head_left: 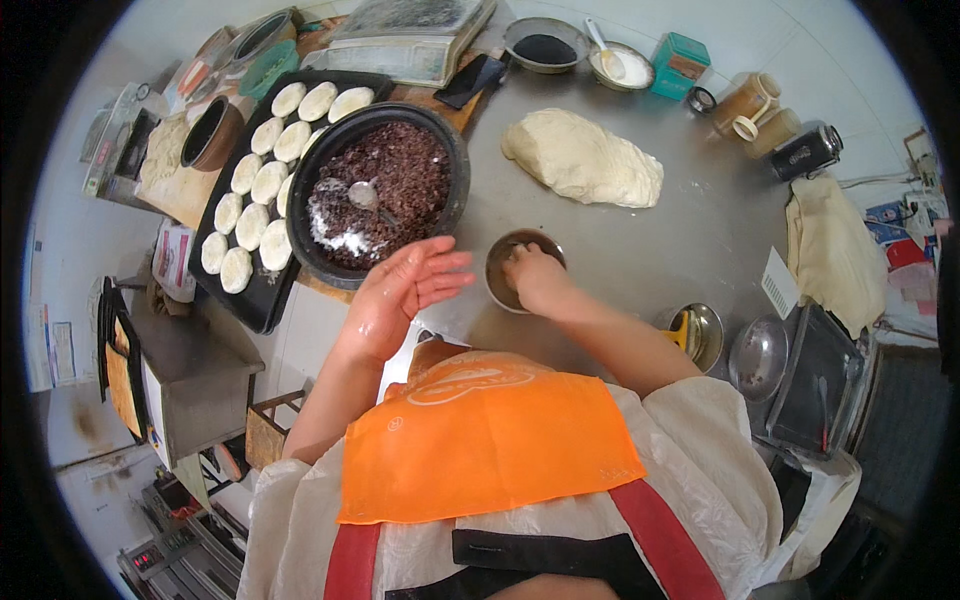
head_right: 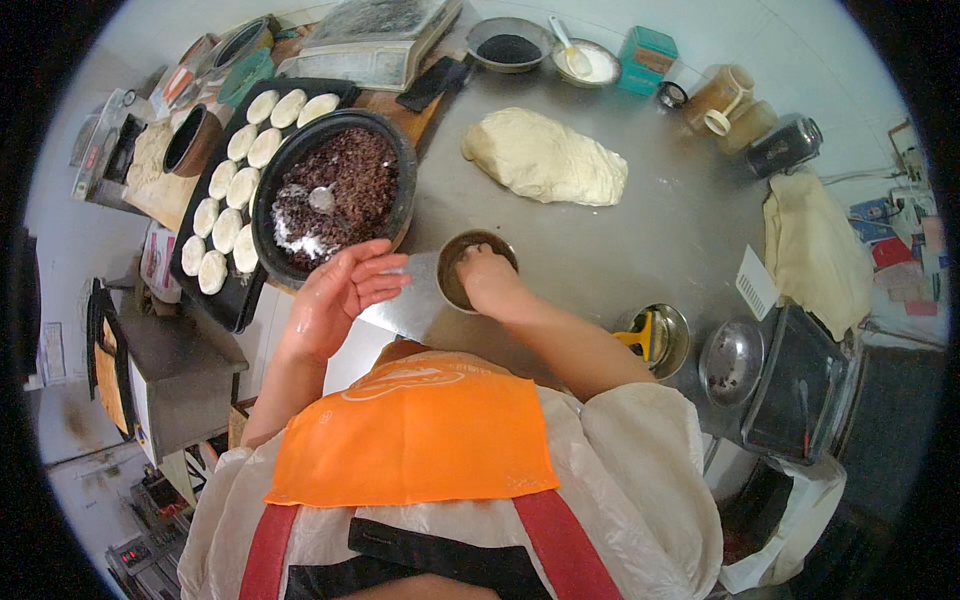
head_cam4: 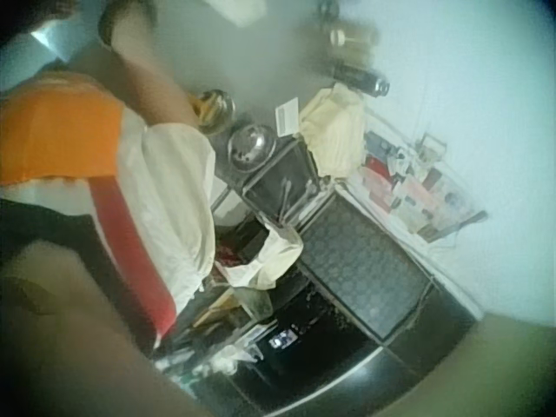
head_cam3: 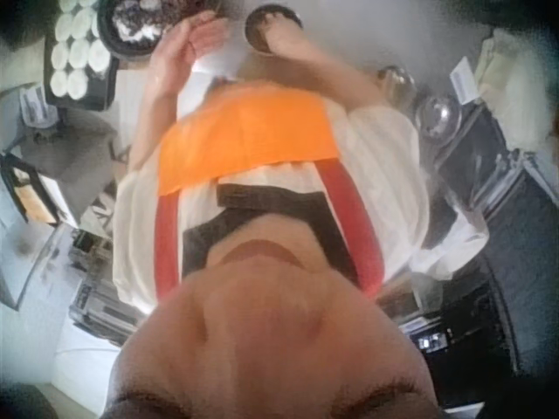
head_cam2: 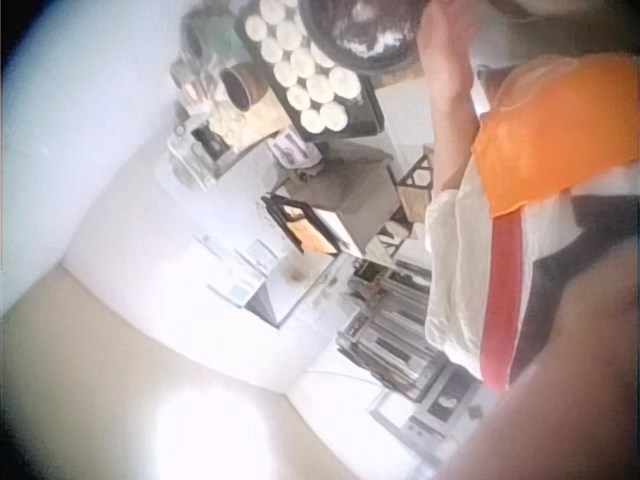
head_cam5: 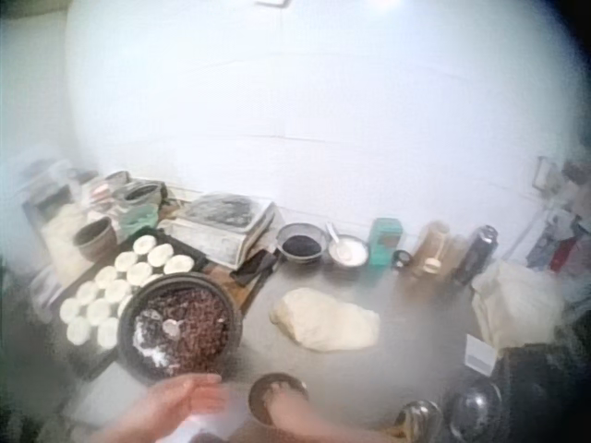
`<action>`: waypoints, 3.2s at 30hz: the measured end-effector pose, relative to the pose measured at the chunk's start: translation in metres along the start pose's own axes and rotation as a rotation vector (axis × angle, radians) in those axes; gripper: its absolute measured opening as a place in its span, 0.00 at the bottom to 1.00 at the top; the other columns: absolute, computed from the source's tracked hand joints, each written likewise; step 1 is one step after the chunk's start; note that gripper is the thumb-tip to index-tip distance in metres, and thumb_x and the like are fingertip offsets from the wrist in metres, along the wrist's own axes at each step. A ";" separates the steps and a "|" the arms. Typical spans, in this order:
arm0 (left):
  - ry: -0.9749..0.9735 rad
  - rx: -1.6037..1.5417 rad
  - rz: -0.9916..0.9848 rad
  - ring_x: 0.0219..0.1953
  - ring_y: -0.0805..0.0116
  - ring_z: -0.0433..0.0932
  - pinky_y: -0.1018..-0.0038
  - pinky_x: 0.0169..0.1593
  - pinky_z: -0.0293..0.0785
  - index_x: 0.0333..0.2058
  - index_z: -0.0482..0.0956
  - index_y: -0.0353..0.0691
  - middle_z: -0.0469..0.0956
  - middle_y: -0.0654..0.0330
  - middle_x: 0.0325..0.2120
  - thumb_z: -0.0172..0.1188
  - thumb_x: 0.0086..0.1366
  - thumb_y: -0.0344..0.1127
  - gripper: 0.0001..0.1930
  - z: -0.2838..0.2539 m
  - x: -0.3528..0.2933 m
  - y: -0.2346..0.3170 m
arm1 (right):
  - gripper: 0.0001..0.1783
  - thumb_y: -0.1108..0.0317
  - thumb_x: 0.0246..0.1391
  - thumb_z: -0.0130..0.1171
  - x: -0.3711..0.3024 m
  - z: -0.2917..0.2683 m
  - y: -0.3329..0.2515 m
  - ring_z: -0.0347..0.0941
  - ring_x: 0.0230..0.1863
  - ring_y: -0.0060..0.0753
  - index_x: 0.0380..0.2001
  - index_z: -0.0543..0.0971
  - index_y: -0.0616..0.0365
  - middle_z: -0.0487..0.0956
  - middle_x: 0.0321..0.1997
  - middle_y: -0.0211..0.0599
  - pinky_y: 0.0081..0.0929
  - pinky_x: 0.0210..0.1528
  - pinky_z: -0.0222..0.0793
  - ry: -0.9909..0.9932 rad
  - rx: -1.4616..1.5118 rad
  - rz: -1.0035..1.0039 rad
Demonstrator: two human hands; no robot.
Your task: The person prepares bread buns by filling dough with a dark filling using a spoon and then placing them onto a baking tray.
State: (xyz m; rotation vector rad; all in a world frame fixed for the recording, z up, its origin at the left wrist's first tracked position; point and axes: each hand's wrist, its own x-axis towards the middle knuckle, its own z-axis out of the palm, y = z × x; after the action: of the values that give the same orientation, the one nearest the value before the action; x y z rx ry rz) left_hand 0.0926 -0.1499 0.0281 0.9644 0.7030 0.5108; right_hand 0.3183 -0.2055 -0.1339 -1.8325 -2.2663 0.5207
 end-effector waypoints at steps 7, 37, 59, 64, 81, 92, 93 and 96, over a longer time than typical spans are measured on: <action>-0.186 -0.117 -0.334 0.54 0.54 0.75 0.61 0.58 0.70 0.59 0.66 0.33 0.72 0.47 0.55 0.46 0.70 0.57 0.32 -0.045 -0.015 -0.025 | 0.38 0.77 0.51 0.55 -0.040 -0.092 -0.045 0.61 0.67 0.45 0.67 0.59 0.57 0.66 0.65 0.51 0.38 0.66 0.58 0.266 1.518 0.197; 0.855 -0.473 0.098 0.54 0.54 0.74 0.60 0.55 0.73 0.58 0.63 0.34 0.70 0.47 0.56 0.52 0.69 0.50 0.28 -0.376 -0.253 -0.011 | 0.11 0.69 0.58 0.59 0.320 0.054 -0.404 0.78 0.30 0.28 0.41 0.80 0.65 0.82 0.33 0.36 0.23 0.34 0.76 -0.044 1.210 0.175; 0.122 1.286 -0.117 0.27 0.66 0.83 0.73 0.31 0.77 0.23 0.83 0.35 0.82 0.57 0.22 0.53 0.55 0.28 0.09 -0.450 -0.093 0.031 | 0.12 0.70 0.55 0.59 0.387 0.090 -0.378 0.80 0.33 0.38 0.40 0.77 0.67 0.81 0.34 0.42 0.32 0.35 0.77 -0.707 1.407 0.591; 0.063 0.721 -0.646 0.25 0.63 0.84 0.71 0.27 0.80 0.28 0.85 0.35 0.84 0.52 0.25 0.56 0.58 0.28 0.09 -0.466 -0.064 0.036 | 0.10 0.68 0.52 0.58 0.362 0.062 -0.361 0.78 0.30 0.35 0.36 0.78 0.62 0.80 0.31 0.42 0.29 0.36 0.75 -0.178 1.535 0.519; 0.610 0.356 -0.205 0.20 0.70 0.79 0.77 0.20 0.64 0.28 0.80 0.37 0.83 0.56 0.25 0.52 0.57 0.34 0.09 -0.511 -0.134 0.115 | 0.12 0.72 0.55 0.56 0.361 0.089 -0.387 0.81 0.38 0.42 0.40 0.72 0.68 0.80 0.36 0.49 0.35 0.41 0.79 -0.483 1.618 0.553; 0.399 0.275 -0.232 0.23 0.72 0.79 0.77 0.24 0.69 0.32 0.78 0.34 0.82 0.56 0.26 0.48 0.54 0.26 0.10 -0.466 -0.126 0.072 | 0.16 0.73 0.54 0.54 0.347 0.108 -0.384 0.81 0.34 0.43 0.46 0.71 0.68 0.80 0.38 0.49 0.34 0.38 0.79 -0.727 1.451 0.534; 0.394 0.283 -0.214 0.24 0.72 0.79 0.77 0.25 0.69 0.32 0.78 0.34 0.82 0.56 0.26 0.48 0.54 0.27 0.10 -0.466 -0.125 0.074 | 0.19 0.72 0.55 0.54 0.348 0.101 -0.380 0.81 0.37 0.42 0.49 0.70 0.68 0.80 0.39 0.46 0.33 0.38 0.79 -0.752 1.421 0.474; 0.514 0.224 -0.081 0.23 0.71 0.79 0.77 0.25 0.70 0.33 0.78 0.34 0.82 0.57 0.26 0.48 0.55 0.27 0.10 -0.456 -0.135 0.070 | 0.23 0.71 0.56 0.54 0.343 0.089 -0.373 0.81 0.36 0.45 0.53 0.68 0.71 0.81 0.41 0.45 0.34 0.38 0.78 -0.223 1.168 0.191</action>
State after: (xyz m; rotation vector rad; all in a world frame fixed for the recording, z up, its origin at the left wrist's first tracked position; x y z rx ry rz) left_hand -0.3398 0.0481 -0.0439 1.0157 1.2774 0.6248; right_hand -0.1286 0.0471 -0.1016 -1.3387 -1.2793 1.6729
